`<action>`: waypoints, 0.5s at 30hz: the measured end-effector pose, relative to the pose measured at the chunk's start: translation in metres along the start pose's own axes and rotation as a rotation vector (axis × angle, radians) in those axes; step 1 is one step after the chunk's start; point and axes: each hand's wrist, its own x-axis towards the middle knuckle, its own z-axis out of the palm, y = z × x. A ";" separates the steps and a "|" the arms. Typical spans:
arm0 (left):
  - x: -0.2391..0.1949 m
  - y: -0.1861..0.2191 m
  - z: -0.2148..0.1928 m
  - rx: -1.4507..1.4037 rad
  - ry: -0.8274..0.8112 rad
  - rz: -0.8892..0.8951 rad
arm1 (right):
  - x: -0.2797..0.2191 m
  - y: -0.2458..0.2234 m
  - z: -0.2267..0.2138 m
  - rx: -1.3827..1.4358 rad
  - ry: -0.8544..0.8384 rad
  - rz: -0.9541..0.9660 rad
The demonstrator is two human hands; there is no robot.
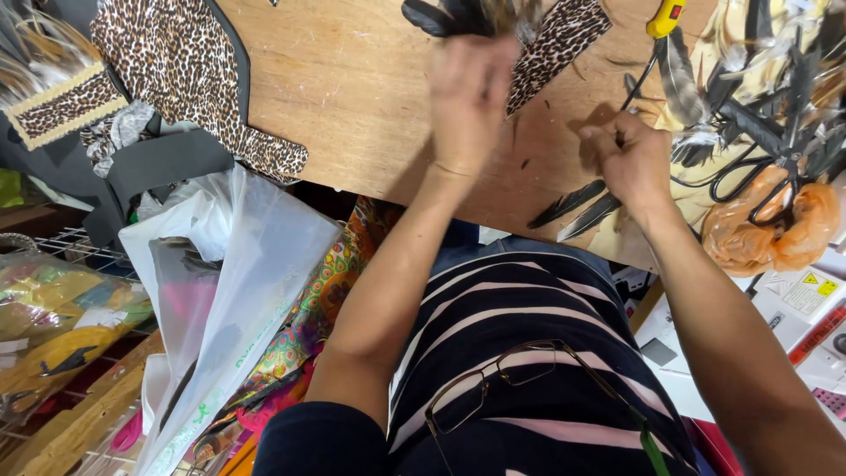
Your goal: Gluing individual feathers onto leopard-print fabric strips using a hot glue gun to create decorative accessories.
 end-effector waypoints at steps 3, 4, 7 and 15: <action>-0.022 0.013 0.037 0.299 -0.290 0.104 | 0.015 -0.005 -0.002 0.049 0.031 -0.073; -0.031 0.007 0.051 0.510 -0.372 0.212 | 0.024 0.001 -0.002 -0.062 0.054 -0.082; -0.048 -0.011 0.077 0.783 -0.432 0.310 | 0.047 -0.017 -0.014 -0.153 0.084 -0.124; -0.051 -0.015 0.068 0.826 -0.438 0.190 | 0.194 0.015 -0.026 -0.483 0.390 -0.574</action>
